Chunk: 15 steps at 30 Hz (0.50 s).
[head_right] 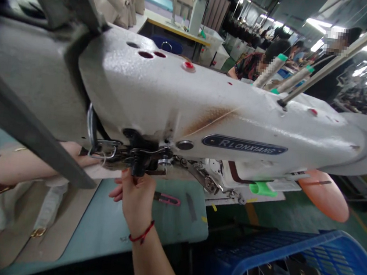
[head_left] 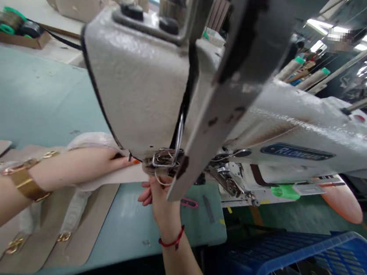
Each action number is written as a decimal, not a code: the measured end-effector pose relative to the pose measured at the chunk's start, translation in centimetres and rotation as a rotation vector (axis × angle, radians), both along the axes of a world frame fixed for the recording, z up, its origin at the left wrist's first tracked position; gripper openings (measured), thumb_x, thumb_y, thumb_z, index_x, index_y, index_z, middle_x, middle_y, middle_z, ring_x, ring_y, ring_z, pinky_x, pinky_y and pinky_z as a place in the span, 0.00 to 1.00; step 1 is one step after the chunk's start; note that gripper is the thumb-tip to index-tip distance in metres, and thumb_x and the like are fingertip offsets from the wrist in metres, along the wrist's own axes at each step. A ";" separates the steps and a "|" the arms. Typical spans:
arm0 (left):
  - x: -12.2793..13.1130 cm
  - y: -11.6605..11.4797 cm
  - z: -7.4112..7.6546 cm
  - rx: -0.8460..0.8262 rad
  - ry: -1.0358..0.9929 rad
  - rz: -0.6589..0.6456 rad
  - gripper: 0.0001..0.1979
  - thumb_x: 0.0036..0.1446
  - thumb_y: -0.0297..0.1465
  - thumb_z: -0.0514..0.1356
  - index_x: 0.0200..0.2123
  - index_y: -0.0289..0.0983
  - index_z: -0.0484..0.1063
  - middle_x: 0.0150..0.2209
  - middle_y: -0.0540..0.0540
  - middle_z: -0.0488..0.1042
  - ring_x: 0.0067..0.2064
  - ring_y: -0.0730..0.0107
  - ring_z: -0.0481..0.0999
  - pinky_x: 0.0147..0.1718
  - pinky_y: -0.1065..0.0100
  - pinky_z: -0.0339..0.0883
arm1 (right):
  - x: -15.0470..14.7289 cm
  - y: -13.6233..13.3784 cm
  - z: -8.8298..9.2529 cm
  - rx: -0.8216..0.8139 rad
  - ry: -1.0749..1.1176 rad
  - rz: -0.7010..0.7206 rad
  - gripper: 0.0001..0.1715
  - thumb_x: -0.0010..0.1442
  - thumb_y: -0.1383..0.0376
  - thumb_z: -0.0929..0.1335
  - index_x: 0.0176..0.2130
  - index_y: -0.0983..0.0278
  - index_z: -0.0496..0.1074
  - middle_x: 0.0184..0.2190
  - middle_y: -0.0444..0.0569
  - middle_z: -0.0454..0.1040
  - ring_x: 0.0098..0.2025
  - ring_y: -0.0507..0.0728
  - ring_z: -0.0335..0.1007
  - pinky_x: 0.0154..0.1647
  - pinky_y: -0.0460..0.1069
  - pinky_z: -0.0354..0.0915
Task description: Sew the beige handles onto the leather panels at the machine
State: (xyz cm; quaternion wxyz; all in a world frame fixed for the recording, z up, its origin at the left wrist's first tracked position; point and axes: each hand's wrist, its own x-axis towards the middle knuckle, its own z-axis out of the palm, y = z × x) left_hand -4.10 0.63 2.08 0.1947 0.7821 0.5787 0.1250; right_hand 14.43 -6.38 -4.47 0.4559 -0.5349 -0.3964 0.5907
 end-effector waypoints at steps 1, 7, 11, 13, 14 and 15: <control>0.1 -0.8 0.3 -0.031 0.064 -0.042 0.28 0.60 0.52 0.48 0.27 0.39 0.78 0.24 0.44 0.76 0.28 0.57 0.76 0.34 0.55 0.71 | 0.0 0.0 0.0 0.003 -0.010 -0.007 0.30 0.61 0.45 0.65 0.24 0.68 0.70 0.14 0.46 0.70 0.13 0.47 0.61 0.14 0.39 0.56; 0.5 -9.7 -2.7 0.264 -0.274 -0.025 0.14 0.61 0.41 0.56 0.42 0.42 0.78 0.43 0.43 0.79 0.44 0.56 0.76 0.46 0.58 0.68 | 0.0 0.0 0.4 -0.010 -0.013 0.003 0.28 0.61 0.48 0.66 0.23 0.68 0.71 0.13 0.45 0.68 0.13 0.47 0.60 0.14 0.40 0.56; 3.8 -12.0 -6.3 -0.348 -0.978 0.323 0.14 0.56 0.44 0.62 0.39 0.40 0.75 0.27 0.49 0.70 0.24 0.71 0.65 0.21 0.71 0.61 | 0.2 0.0 0.9 0.010 -0.060 -0.002 0.28 0.62 0.49 0.65 0.22 0.67 0.70 0.13 0.45 0.69 0.13 0.47 0.61 0.15 0.40 0.57; 5.2 -10.6 -7.5 -0.578 -1.336 0.443 0.19 0.53 0.48 0.63 0.36 0.37 0.73 0.24 0.52 0.64 0.22 0.76 0.56 0.18 0.74 0.53 | 0.2 0.0 1.0 0.019 -0.079 -0.005 0.27 0.62 0.50 0.65 0.22 0.67 0.70 0.13 0.45 0.69 0.13 0.47 0.61 0.15 0.40 0.58; 5.7 -9.6 -7.9 -0.649 -1.451 0.463 0.21 0.51 0.49 0.65 0.34 0.36 0.72 0.24 0.53 0.62 0.23 0.77 0.55 0.19 0.75 0.52 | 0.2 0.0 1.0 0.024 -0.082 -0.002 0.27 0.62 0.50 0.65 0.23 0.67 0.70 0.13 0.45 0.69 0.13 0.48 0.61 0.15 0.40 0.58; 5.9 -8.6 -8.2 -0.688 -1.511 0.456 0.21 0.50 0.49 0.66 0.31 0.35 0.72 0.24 0.53 0.62 0.23 0.77 0.54 0.20 0.75 0.53 | 0.3 0.0 1.0 0.032 -0.084 0.001 0.26 0.62 0.50 0.65 0.23 0.67 0.70 0.13 0.45 0.69 0.14 0.48 0.61 0.15 0.40 0.58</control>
